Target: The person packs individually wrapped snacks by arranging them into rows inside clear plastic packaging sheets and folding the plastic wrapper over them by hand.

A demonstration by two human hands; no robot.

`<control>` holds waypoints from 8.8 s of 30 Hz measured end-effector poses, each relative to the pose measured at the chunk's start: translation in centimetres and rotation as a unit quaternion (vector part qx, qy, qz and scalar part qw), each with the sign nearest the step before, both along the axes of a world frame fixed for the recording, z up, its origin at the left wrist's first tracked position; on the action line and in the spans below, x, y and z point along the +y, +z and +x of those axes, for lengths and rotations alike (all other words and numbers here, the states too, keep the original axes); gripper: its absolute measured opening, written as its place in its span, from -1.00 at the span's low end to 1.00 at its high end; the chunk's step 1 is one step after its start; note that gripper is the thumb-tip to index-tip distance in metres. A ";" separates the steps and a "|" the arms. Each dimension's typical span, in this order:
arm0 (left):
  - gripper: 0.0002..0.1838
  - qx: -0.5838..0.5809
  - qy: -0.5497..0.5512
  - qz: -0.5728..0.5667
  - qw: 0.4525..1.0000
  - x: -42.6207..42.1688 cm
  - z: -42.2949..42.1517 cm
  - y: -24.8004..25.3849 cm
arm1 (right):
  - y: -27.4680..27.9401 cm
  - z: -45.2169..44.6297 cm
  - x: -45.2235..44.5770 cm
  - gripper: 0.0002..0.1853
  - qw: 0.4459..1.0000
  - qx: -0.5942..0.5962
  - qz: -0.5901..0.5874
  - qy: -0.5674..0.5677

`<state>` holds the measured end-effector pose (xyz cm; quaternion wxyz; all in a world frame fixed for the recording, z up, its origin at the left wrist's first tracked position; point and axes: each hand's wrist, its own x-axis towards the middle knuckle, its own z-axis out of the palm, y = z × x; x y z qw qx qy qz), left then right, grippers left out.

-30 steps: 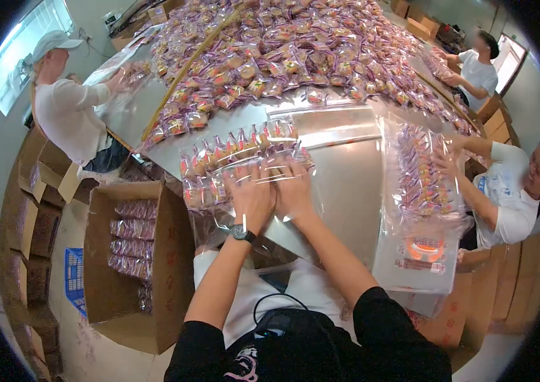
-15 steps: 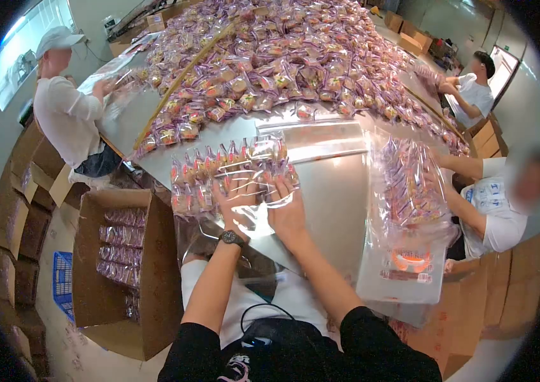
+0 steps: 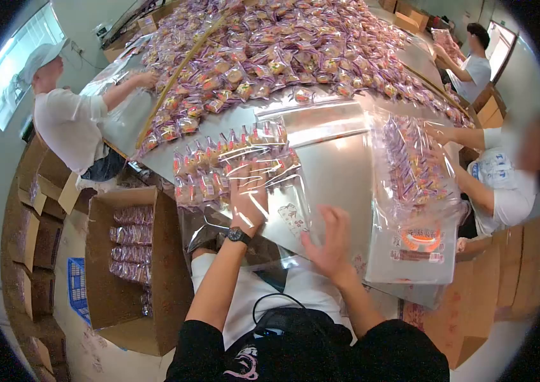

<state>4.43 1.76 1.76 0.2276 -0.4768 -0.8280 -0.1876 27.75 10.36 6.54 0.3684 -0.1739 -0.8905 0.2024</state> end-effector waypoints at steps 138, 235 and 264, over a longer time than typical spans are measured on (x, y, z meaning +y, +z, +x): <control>-0.42 -0.297 0.385 -0.222 0.845 -16.0 2.9 -9.3 | -5.6 -10.7 0.8 -0.20 0.969 -0.102 -0.215 0.066; -0.48 -0.197 0.345 -0.296 0.869 -16.7 4.2 -11.4 | 9.4 -2.0 -13.3 -0.61 0.448 -0.003 -0.634 0.630; -0.53 -0.125 0.324 -0.343 0.873 -17.0 4.0 -13.5 | 8.1 -2.6 -12.3 -0.60 0.453 -0.011 -0.622 0.639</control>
